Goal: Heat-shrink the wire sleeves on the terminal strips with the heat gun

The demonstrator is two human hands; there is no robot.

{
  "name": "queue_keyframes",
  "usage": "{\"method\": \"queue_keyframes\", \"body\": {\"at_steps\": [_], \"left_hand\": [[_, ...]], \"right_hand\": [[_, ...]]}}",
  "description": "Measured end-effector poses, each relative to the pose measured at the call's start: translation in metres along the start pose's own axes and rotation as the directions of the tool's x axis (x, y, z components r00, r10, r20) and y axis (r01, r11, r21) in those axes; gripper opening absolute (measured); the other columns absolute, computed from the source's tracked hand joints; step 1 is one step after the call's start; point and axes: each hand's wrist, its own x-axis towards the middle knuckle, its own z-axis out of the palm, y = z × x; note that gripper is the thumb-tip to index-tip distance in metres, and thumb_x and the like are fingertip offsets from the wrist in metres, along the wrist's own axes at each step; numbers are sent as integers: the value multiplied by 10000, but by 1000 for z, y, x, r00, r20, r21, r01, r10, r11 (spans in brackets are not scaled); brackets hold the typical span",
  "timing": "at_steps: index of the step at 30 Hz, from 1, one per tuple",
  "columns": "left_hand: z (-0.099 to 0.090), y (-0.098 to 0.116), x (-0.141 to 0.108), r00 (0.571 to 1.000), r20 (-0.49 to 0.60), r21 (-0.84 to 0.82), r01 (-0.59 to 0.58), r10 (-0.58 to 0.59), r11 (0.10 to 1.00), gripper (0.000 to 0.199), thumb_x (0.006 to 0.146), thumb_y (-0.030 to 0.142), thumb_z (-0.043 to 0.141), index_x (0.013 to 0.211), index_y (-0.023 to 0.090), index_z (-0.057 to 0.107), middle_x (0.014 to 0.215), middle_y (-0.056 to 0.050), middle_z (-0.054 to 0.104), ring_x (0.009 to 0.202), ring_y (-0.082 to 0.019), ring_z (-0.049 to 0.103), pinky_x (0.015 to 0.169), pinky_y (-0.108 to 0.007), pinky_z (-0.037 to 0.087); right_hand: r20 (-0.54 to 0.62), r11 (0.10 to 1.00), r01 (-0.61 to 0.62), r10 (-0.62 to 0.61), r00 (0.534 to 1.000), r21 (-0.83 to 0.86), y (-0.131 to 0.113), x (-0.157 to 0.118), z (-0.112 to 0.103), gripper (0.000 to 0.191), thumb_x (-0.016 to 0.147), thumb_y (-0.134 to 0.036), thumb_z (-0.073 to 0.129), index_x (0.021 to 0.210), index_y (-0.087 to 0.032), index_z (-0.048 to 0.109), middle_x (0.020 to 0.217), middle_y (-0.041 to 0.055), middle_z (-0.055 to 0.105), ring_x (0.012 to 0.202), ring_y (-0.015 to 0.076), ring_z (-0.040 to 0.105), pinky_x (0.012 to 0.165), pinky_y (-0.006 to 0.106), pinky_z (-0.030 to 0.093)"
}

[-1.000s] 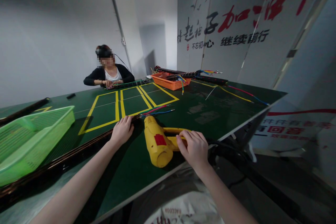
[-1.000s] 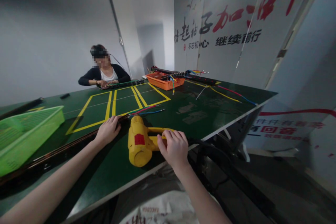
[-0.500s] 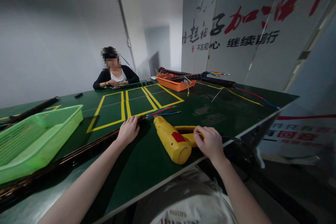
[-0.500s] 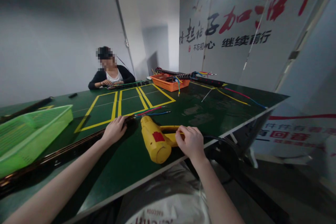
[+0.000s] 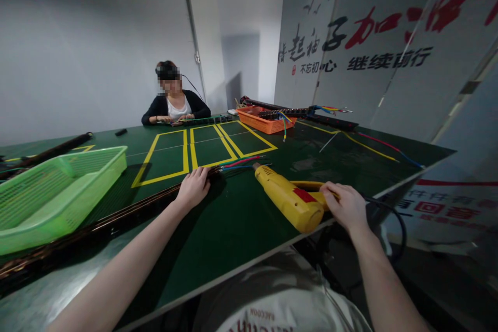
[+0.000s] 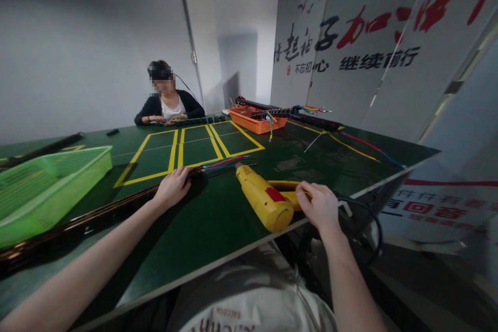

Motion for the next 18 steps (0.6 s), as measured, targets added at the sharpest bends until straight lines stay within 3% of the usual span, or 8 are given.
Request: {"method": "queue_keyframes", "body": {"at_steps": [9,18], "left_hand": [[-2,1,0,1000,3,7,11,-11,1000,387,872,255,350,1239,152,414,1136,-105,525,1044,-223,519,865,-343,436],[-1,1,0,1000,4,6,20,-20,1000,394,875,252,343,1244,135,414,1146,-101,522,1041,-219,516,879,-336,430]], "right_hand": [[-13,994,-98,97,995,-47,28,-4,-12,384,882,-458,381,775,-154,590,706,13,556,691,104,489,646,254,370],[-76,988,-88,79,994,-127,10,-10,-17,342,875,-381,381,740,-152,596,646,14,528,613,102,432,604,246,323]]}}
